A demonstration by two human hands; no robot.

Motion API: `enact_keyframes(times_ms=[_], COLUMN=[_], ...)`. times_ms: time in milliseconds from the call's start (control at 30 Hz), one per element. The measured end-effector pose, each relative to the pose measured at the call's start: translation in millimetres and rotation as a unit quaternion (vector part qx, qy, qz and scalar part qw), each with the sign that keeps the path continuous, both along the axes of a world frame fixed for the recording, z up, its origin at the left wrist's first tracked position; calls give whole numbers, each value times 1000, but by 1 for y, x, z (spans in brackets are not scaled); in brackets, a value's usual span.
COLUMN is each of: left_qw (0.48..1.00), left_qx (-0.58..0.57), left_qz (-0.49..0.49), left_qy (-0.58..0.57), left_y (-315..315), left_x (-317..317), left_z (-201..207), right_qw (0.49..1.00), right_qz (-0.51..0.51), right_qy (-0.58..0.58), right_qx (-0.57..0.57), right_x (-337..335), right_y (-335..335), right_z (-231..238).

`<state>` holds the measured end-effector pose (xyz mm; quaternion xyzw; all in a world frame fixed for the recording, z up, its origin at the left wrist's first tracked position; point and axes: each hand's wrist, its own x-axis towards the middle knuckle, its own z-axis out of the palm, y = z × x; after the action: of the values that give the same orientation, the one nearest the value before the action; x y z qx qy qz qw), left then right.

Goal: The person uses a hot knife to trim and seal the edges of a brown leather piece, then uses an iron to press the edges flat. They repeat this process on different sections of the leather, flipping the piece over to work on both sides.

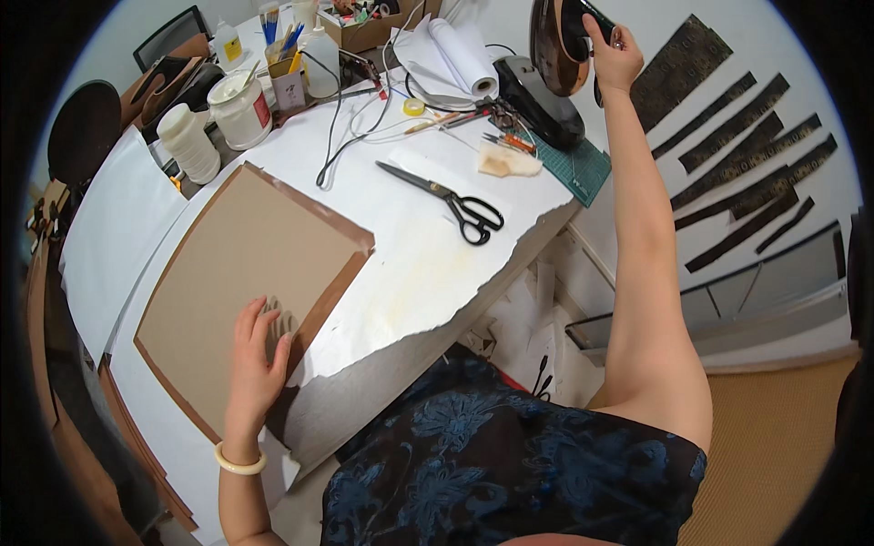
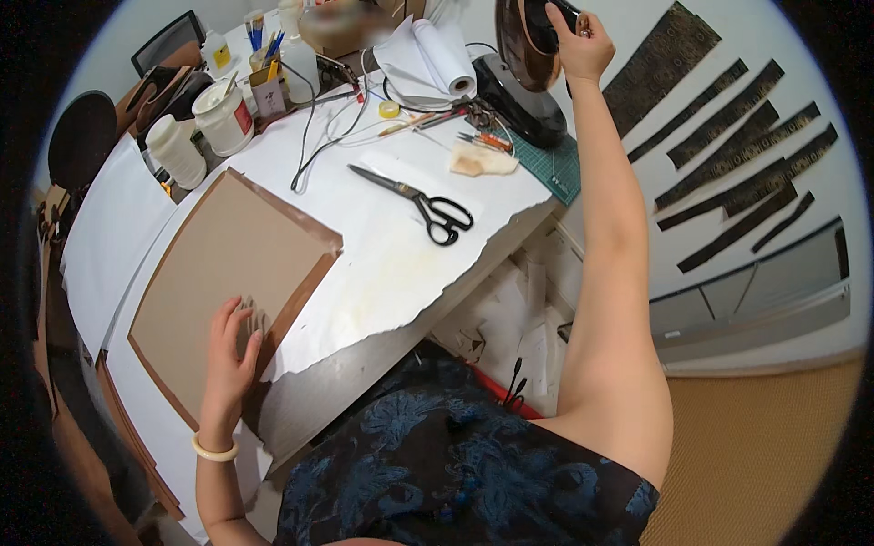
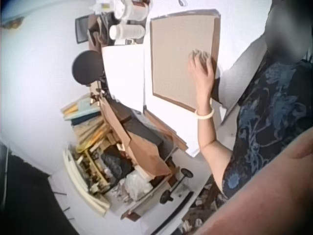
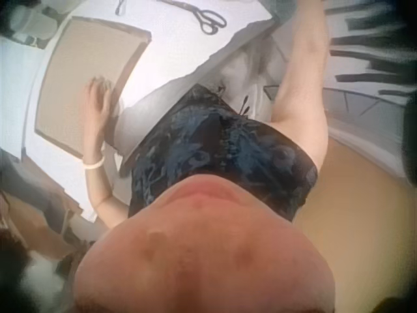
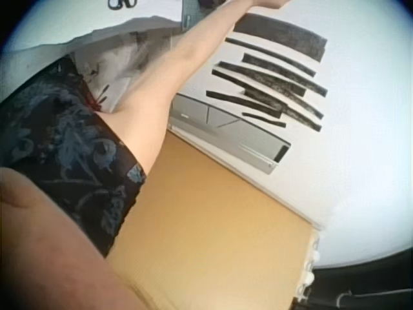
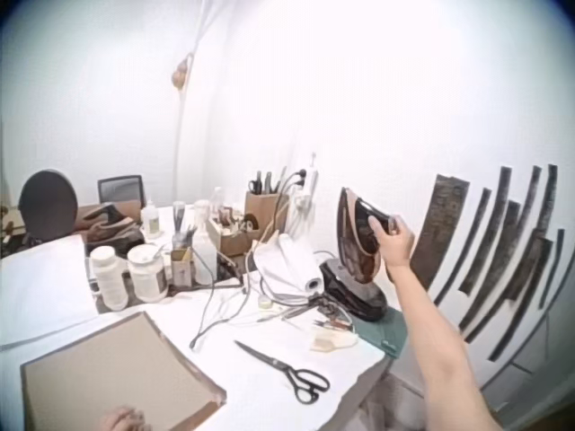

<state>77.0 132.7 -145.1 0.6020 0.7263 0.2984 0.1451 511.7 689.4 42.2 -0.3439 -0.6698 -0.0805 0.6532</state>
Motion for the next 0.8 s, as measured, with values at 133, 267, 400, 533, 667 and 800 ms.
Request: enact_keyframes(times_ms=[133, 267, 400, 533, 667, 800], left_qw=[999, 998, 992, 992, 995, 992], left_qx=[11, 17, 11, 5, -4, 3], left_qz=[25, -16, -62, -58, -25, -31], left_qy=[17, 51, 108, 116, 98, 122], left_y=[20, 52, 73, 94, 105, 109], left_x=[24, 43, 67, 82, 89, 93], left_z=[-23, -27, -31, -31, -40, -39], right_qw=[976, 948, 892, 868, 859, 894], right_qz=[141, 4, -13, 100, -25, -41], right_qy=[88, 2, -155, -159, -272, -277], right_qx=[-140, -317, -424, -460, -433, -349], right_x=[-17, 44, 60, 42, 38, 42], right_y=[89, 181, 220, 219, 220, 204], right_z=[-52, -69, -65, -73, -80, -85])
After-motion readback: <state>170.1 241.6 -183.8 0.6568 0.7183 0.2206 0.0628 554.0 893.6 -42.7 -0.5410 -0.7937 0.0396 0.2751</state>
